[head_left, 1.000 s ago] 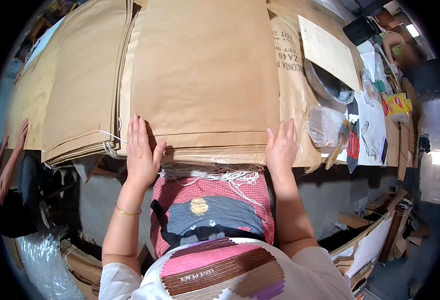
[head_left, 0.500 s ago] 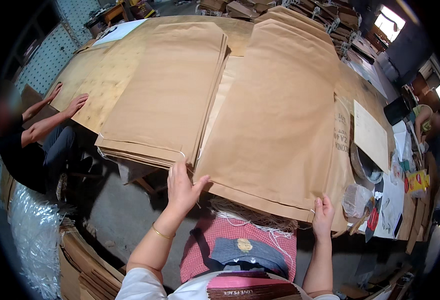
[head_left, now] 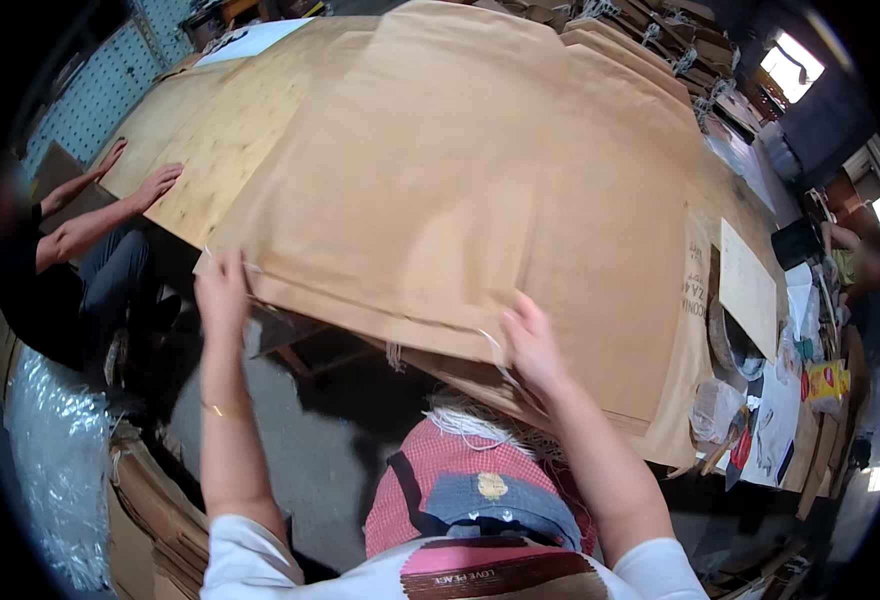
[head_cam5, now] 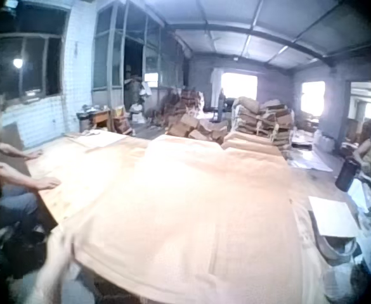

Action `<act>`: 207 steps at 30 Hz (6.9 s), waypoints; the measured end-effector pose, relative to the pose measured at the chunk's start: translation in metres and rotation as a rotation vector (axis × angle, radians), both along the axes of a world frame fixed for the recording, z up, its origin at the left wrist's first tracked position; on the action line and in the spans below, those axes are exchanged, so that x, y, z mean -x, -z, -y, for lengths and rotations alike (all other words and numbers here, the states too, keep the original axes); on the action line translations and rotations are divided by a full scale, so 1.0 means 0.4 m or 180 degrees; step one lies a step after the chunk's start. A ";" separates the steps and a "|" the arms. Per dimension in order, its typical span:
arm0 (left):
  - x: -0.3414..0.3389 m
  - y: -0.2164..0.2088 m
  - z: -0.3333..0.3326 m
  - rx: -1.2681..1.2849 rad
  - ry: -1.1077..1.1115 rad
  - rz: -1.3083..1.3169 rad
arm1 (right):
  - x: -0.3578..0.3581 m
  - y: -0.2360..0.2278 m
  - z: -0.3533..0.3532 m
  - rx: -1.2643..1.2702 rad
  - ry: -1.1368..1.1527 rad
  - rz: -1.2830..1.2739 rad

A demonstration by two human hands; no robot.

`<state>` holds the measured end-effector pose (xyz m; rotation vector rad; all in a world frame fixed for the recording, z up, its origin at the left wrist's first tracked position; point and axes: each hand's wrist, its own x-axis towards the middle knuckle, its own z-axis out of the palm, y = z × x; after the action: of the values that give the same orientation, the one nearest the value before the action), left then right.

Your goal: The person assembles flat cardboard pieces by applying glue to the edges with a brush and attaching white strings to secure them. The person repeats this process for multiple cardboard pieces, stacking them as they are completed.

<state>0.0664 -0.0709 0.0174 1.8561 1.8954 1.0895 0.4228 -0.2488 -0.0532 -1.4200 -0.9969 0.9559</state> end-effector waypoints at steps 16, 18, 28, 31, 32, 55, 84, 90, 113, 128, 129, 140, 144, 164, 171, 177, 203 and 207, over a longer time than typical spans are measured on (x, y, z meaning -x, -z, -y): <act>-0.112 0.125 0.174 -0.1242 0.0949 -0.0141 | -0.072 -0.133 0.373 0.0815 -0.1920 0.0274; -0.213 0.125 0.358 -0.1072 0.2204 -0.0206 | -0.230 -0.182 0.517 0.1073 -0.0687 0.1416; -0.448 0.295 0.569 0.0382 0.4488 -0.1060 | -0.549 -0.175 0.851 0.2121 0.1072 0.4947; -0.454 0.364 0.573 0.0151 0.4493 -0.1306 | -0.540 -0.180 0.856 0.1345 0.1477 0.4834; -0.447 0.390 0.577 0.0082 0.4465 -0.1249 | -0.534 -0.182 0.856 0.1022 0.1778 0.4577; -0.481 0.107 0.508 0.0060 0.2973 -0.2463 | -0.061 -0.171 0.221 0.0220 0.0889 0.1423; -0.468 -0.026 0.554 0.0578 0.4003 -0.1268 | -0.537 -0.164 0.809 0.1200 0.1842 0.4619; -0.517 -0.181 0.621 0.1950 0.5272 0.0110 | -0.077 -0.057 0.572 -0.0473 -0.0661 0.1209; -0.533 0.113 0.349 0.0267 0.2451 -0.0672 | -0.394 -0.005 0.510 0.0852 0.1539 0.1713; -0.522 0.124 0.386 -0.0585 0.3839 -0.0914 | -0.338 -0.005 0.486 0.0018 0.1812 0.2973; -0.523 0.120 0.386 -0.0500 0.3861 -0.1042 | -0.324 -0.024 0.475 -0.0349 0.1793 0.3073; -0.552 0.059 0.318 0.0994 0.2948 -0.0726 | -0.373 -0.056 0.427 0.1259 0.1182 0.0450; -0.572 0.095 0.347 0.0325 0.2560 -0.1551 | -0.350 -0.014 0.407 0.0713 0.1290 0.2774; -0.545 0.138 0.450 0.0000 0.2536 -0.2619 | -0.270 0.029 0.467 0.1400 0.1532 0.3783; -0.511 0.146 0.414 0.0032 0.2573 -0.1278 | -0.283 -0.010 0.490 0.1044 0.1591 0.3894; -0.447 0.104 0.361 0.1740 0.1771 0.2001 | -0.300 -0.184 0.557 -0.0084 0.1508 -0.1152; -0.187 0.071 0.190 -0.1357 0.1026 -0.0933 | -0.012 -0.118 0.285 0.0349 -0.2575 0.0589; -0.311 0.174 0.458 -0.0952 0.2459 -0.0157 | -0.303 -0.191 0.556 0.1616 0.0367 0.3761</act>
<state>0.1908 -0.2540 -0.0520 2.4644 0.8788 1.0670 0.5439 -0.4714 0.0231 -2.5432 -1.5209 0.1859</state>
